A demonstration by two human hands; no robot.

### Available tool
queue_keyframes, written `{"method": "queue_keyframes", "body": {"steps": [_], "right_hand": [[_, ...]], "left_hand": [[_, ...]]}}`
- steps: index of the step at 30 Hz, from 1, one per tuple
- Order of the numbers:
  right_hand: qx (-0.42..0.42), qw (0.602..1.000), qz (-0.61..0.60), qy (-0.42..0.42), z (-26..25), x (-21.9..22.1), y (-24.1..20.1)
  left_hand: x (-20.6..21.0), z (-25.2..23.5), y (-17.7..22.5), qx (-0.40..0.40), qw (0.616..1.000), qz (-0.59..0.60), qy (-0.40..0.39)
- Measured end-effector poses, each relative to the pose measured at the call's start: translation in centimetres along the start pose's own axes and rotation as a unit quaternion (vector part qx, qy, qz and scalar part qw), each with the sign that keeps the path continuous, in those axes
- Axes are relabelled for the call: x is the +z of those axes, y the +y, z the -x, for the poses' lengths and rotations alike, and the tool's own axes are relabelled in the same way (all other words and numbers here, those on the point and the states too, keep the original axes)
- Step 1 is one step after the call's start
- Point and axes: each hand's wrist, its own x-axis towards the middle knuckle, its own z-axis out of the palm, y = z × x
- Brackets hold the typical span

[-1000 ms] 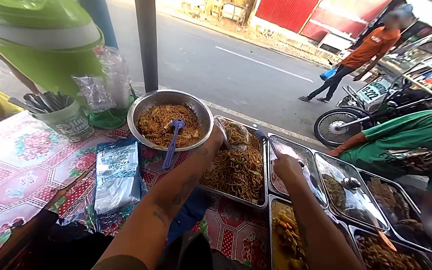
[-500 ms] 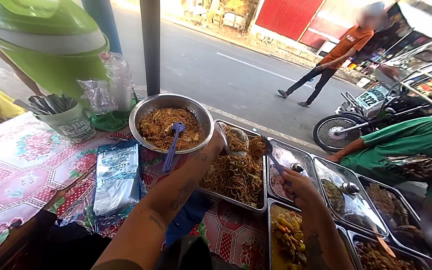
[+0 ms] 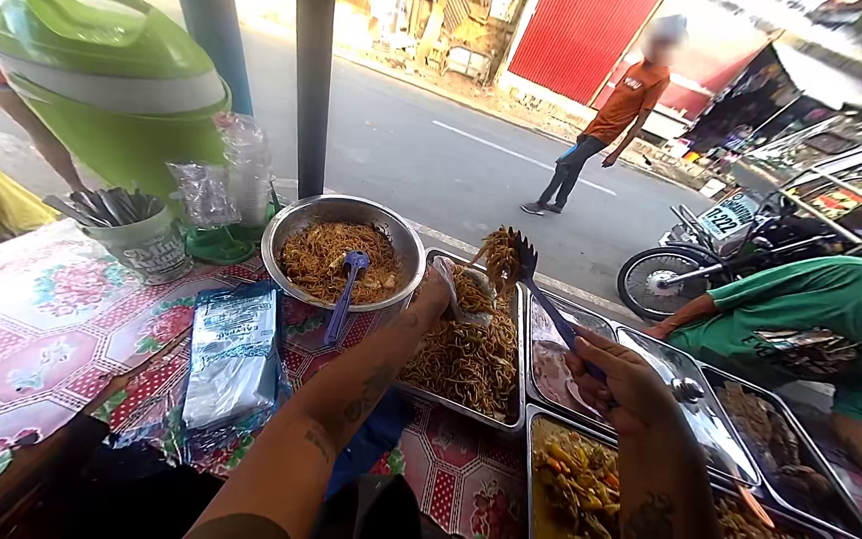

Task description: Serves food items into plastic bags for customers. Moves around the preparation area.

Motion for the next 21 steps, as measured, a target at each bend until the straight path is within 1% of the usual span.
{"method": "queue_keyframes", "body": {"steps": [2,4,5,6,8,10,12,13,14,16,18,21], "right_hand": [[-0.004,0.998,0.051,-0.021,0.2,0.5,0.5],[-0.041,0.981,0.186,-0.033,0.0,1.0,1.4],[-0.072,0.958,0.277,-0.026,0.0,1.1,1.8],[-0.104,0.925,0.365,-0.012,-0.1,1.2,2.1],[-0.152,0.868,0.473,0.023,0.1,0.9,2.3],[-0.189,0.837,0.511,0.057,0.2,0.4,2.0],[-0.198,0.836,0.506,0.078,0.1,0.0,1.5],[-0.186,0.841,0.501,0.089,-0.3,-0.1,1.3],[-0.154,0.844,0.505,0.096,-1.0,0.0,1.2],[-0.045,0.839,0.535,0.094,-3.1,0.2,1.7],[0.026,0.824,0.559,0.087,-5.8,0.4,4.3],[0.08,0.798,0.595,0.05,-7.8,1.3,8.0]], "left_hand": [[0.1,0.0,0.2,0.023,1.0,0.0,-0.01],[0.2,0.3,0.6,0.058,0.998,-0.01,-0.018],[0.2,0.5,0.9,0.059,0.998,-0.019,-0.026],[0.1,0.6,1.1,0.039,0.998,-0.028,-0.038],[0.0,0.6,1.3,-0.024,0.998,-0.016,-0.052],[-0.2,0.5,1.3,-0.058,0.996,0.011,-0.071],[-0.5,0.7,1.3,-0.065,0.995,0.025,-0.077],[-0.7,0.9,1.5,-0.064,0.995,0.026,-0.078],[-0.8,1.0,1.7,-0.062,0.995,0.027,-0.08],[-0.9,1.4,2.2,-0.057,0.995,0.029,-0.08],[-0.9,1.0,1.9,-0.041,0.994,0.048,-0.088],[-0.5,1.2,1.9,-0.032,0.994,0.075,-0.072]]}}
